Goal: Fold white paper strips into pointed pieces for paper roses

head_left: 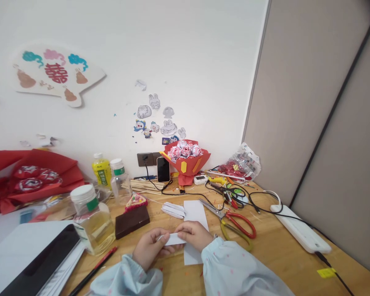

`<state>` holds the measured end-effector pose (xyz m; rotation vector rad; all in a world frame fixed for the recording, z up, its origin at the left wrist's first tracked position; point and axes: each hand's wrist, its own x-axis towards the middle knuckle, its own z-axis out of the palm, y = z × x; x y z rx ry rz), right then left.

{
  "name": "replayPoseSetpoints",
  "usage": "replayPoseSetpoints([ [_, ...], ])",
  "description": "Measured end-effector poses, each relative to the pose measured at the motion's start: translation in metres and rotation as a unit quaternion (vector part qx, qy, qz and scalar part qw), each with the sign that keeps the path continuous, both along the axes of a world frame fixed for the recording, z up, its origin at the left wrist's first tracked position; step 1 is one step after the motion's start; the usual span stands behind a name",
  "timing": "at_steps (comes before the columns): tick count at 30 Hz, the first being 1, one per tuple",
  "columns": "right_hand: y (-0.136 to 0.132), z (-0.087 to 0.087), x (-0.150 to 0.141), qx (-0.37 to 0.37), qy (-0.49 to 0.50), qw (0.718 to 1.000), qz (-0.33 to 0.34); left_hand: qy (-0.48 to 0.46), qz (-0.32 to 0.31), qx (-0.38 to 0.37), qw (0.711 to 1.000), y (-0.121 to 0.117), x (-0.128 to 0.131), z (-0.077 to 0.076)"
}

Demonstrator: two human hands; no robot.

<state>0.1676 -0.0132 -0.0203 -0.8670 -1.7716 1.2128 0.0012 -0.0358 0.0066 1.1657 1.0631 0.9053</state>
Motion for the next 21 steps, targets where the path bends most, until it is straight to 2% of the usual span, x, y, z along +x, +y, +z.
replayPoseSetpoints([
  [4, 0.0002, 0.0011, 0.0029, -0.023, 0.02, 0.999, 0.015, -0.008, -0.004, -0.009, 1.0, -0.0013, 0.0004, 0.0052],
  [12, 0.0005, -0.0011, 0.004, -0.058, 0.063, 0.994, 0.068, -0.049, -0.023, 0.042, 0.998, 0.0006, -0.0042, 0.0016],
  [18, -0.0001, 0.0021, 0.0044, -0.049, 0.051, 0.996, 0.056, -0.045, -0.03, 0.038, 0.998, -0.0013, -0.0067, 0.0091],
  [21, -0.0014, 0.0028, 0.0035, -0.069, 0.063, 0.994, 0.055, -0.03, -0.021, 0.049, 0.998, -0.0001, -0.0059, 0.0077],
])
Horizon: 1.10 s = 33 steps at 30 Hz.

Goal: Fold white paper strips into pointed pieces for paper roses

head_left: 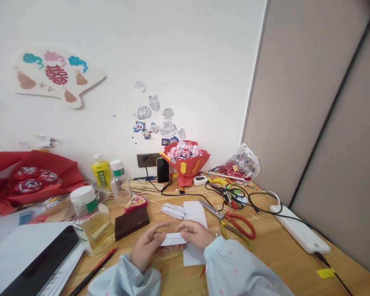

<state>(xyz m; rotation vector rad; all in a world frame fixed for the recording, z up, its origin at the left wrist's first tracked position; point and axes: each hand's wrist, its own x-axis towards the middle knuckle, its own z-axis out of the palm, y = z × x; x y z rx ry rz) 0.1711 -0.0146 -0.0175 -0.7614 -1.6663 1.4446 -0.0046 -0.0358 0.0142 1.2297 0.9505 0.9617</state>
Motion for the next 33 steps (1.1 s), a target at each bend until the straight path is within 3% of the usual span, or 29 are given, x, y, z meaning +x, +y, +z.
replayPoseSetpoints([
  [5, -0.003, -0.005, -0.005, 0.009, -0.045, 0.998, -0.04, 0.054, 0.035, 0.055, 0.996, 0.004, 0.003, -0.013],
  [11, -0.005, -0.007, -0.009, 0.051, -0.095, 0.99, -0.094, 0.088, -0.011, 0.046, 0.995, 0.001, 0.003, -0.016],
  [17, -0.011, 0.005, -0.01, 0.133, -0.132, 0.976, -0.113, -0.034, -0.012, -0.049, 0.998, 0.007, 0.0, -0.022],
  [22, -0.02, 0.015, -0.012, 0.272, -0.212, 0.93, -0.129, -0.128, -0.012, -0.163, 0.978, 0.013, -0.007, -0.02],
  [27, -0.021, 0.013, -0.013, 0.295, -0.27, 0.906, -0.14, -0.16, -0.035, -0.174, 0.971, 0.012, -0.01, -0.014],
  [30, -0.019, 0.01, -0.013, 0.285, -0.259, 0.913, -0.133, -0.128, -0.013, -0.14, 0.982, 0.01, -0.007, -0.015],
  [33, -0.018, 0.007, -0.014, 0.244, -0.208, 0.939, -0.126, -0.091, 0.022, -0.098, 0.991, 0.011, -0.003, -0.02],
])
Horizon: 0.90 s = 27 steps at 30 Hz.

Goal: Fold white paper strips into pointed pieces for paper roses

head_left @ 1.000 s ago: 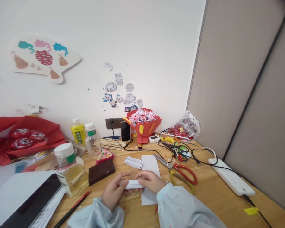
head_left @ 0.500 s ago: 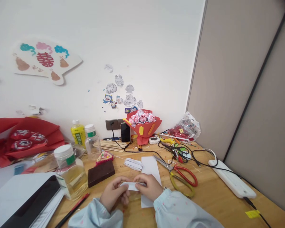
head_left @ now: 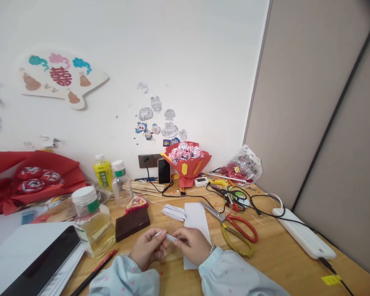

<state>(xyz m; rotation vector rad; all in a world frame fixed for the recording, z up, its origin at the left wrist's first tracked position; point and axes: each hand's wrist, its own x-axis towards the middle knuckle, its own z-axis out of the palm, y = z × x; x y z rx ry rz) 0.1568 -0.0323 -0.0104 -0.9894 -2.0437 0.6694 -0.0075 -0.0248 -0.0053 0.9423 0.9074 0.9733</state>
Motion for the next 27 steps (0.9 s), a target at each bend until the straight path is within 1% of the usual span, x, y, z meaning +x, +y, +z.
replayPoseSetpoints([
  [2, 0.001, -0.001, -0.002, -0.045, 0.046, 0.998, 0.011, 0.019, 0.018, 0.024, 0.999, 0.002, 0.001, -0.003],
  [5, 0.003, -0.002, -0.004, -0.123, 0.096, 0.987, 0.021, 0.026, 0.033, 0.043, 0.998, 0.003, 0.002, -0.005],
  [10, 0.006, -0.006, -0.006, -0.191, 0.133, 0.972, 0.036, 0.018, 0.019, 0.057, 0.998, 0.0, 0.001, 0.002],
  [14, 0.009, -0.009, -0.005, -0.191, 0.119, 0.973, 0.042, 0.027, 0.016, 0.063, 0.998, -0.003, 0.0, 0.006],
  [17, 0.01, -0.013, -0.004, -0.196, 0.125, 0.972, 0.048, 0.062, -0.003, 0.043, 0.997, -0.003, 0.002, 0.004],
  [19, 0.009, -0.013, -0.004, -0.212, 0.139, 0.965, 0.067, 0.077, -0.015, 0.03, 0.996, -0.002, 0.003, 0.0],
  [22, 0.009, -0.011, -0.003, -0.23, 0.175, 0.952, 0.103, 0.059, -0.019, 0.044, 0.997, 0.0, 0.002, -0.003],
  [25, 0.009, -0.006, -0.002, -0.246, 0.201, 0.939, 0.135, 0.055, -0.018, 0.063, 0.996, 0.0, 0.001, -0.002],
  [27, 0.009, -0.003, -0.001, -0.249, 0.206, 0.935, 0.146, 0.063, -0.014, 0.066, 0.996, 0.0, 0.0, 0.0],
])
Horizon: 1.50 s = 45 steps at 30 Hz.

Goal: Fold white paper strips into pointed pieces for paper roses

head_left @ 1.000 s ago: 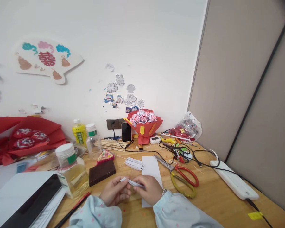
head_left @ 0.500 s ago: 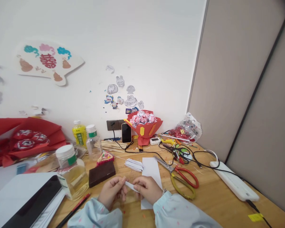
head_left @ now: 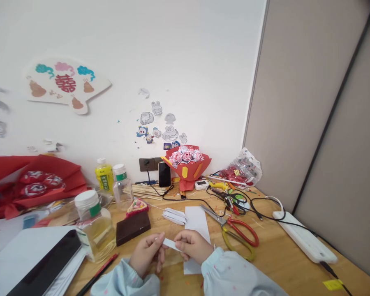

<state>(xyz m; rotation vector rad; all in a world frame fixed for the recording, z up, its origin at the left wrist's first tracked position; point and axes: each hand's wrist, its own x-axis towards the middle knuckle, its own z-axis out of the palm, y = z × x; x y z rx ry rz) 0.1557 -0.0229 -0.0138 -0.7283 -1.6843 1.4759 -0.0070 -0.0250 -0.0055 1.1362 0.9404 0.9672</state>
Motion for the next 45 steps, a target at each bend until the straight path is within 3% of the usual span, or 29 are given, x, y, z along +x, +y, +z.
replayPoseSetpoints([
  [9, -0.007, 0.002, -0.009, -0.002, -0.011, 0.999, -0.034, 0.098, -0.031, 0.029, 0.994, -0.009, 0.011, -0.008],
  [17, -0.002, -0.009, -0.008, 0.003, -0.033, 0.999, -0.004, 0.089, 0.015, 0.05, 0.995, -0.008, 0.006, -0.002],
  [23, -0.004, -0.009, -0.009, 0.012, -0.035, 0.999, -0.015, 0.127, -0.014, 0.051, 0.99, -0.009, 0.01, -0.009],
  [29, -0.003, -0.01, -0.009, 0.003, -0.045, 0.999, 0.001, 0.162, 0.039, 0.079, 0.983, -0.014, 0.01, -0.001],
  [34, -0.001, -0.011, -0.008, -0.009, -0.053, 0.999, -0.008, 0.106, 0.019, 0.051, 0.993, -0.01, 0.008, -0.009],
  [39, -0.003, -0.01, -0.009, 0.001, -0.036, 0.999, -0.022, 0.069, 0.053, 0.046, 0.995, -0.012, 0.008, -0.01],
  [45, -0.008, 0.001, -0.01, -0.064, -0.031, 0.997, 0.036, 0.062, 0.018, 0.035, 0.997, -0.012, 0.009, -0.011],
])
